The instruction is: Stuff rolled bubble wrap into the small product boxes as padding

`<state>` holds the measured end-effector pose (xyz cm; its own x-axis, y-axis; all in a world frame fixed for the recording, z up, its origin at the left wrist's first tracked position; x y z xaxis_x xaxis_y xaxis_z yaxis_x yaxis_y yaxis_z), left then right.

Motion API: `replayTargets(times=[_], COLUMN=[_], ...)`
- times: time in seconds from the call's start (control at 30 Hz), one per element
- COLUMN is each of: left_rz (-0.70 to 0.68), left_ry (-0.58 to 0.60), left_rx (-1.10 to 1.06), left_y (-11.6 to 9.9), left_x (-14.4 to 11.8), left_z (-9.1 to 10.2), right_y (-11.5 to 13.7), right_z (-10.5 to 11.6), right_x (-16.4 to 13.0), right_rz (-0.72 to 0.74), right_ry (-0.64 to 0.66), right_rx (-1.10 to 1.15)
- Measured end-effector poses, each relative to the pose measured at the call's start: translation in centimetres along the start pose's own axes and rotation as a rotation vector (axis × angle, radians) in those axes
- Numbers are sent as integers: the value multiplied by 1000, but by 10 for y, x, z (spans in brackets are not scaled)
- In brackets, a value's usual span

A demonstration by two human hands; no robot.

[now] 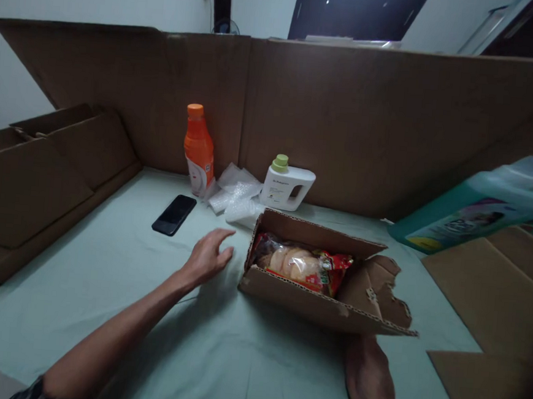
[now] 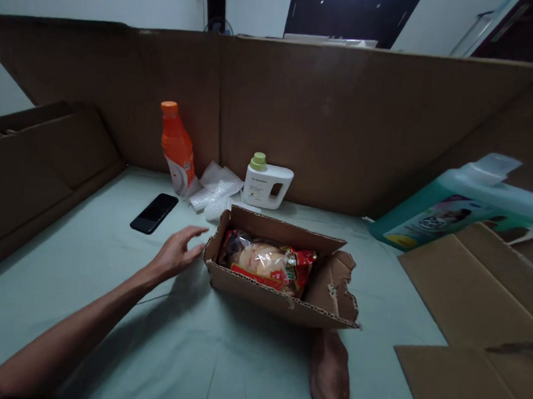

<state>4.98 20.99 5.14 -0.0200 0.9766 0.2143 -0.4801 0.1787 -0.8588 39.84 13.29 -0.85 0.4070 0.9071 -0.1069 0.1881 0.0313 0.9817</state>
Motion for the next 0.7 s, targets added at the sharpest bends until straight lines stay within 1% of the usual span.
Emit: replayTargets(times=[0.03,0.1,0.17,0.23,0.27,0.3,0.37,0.43,0.5,0.53,0.6,0.63,0.7], left_rz=[5,20,47,77,88,98,122,171,245,313,462,525,583], left_ry=[-56,-147,-218,-276,-299,-320,-352,-380,-388,-387,-366,-342,-260], left_rx=[1,-17,-71,-159,-213,-273,-396,-504,-603,-710,-965,-1084,-1215], left_y=[2,5,8,11,12,14,18,25,31,36,42,43,37], left_x=[18,54,83,95,93,85,53,7,-43,-68,-114,-133,-161], left_z=[1,-4,-9,-5,2,12,40,69,93,99,102,99,88], right_y=[-2,-4,-3,-1,0,1,4,8,13,16,25,31,48], right_z=[1,1,1,2,2,1,-4,-11,-18,-22,-22,-17,1], right_x=[-1,-1,-1,-3,-4,-5,-5,-3,2,4,4,2,-9], right_rz=[-11,-13,6,17,19,25,48,64,60,52,47,63,173], right_ry=[-10,-2,16,27,35,47,77,88,118,169,263,262,179], right_rx=[8,12,-1,-10,-11,-9,-9,-38,-113,-179,-379,-495,-700])
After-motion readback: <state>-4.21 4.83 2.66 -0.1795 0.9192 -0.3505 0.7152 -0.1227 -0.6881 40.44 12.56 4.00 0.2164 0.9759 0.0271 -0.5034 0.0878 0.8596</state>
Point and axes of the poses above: each hand's wrist, its own x-axis towards the middle knuckle, its own z-axis out of the back of the hand, y = z × x, the point moved 6 cm from there along x, towards the middle knuckle, and after that the axes turned 4 degrees about -x, right-handed, at the moved point
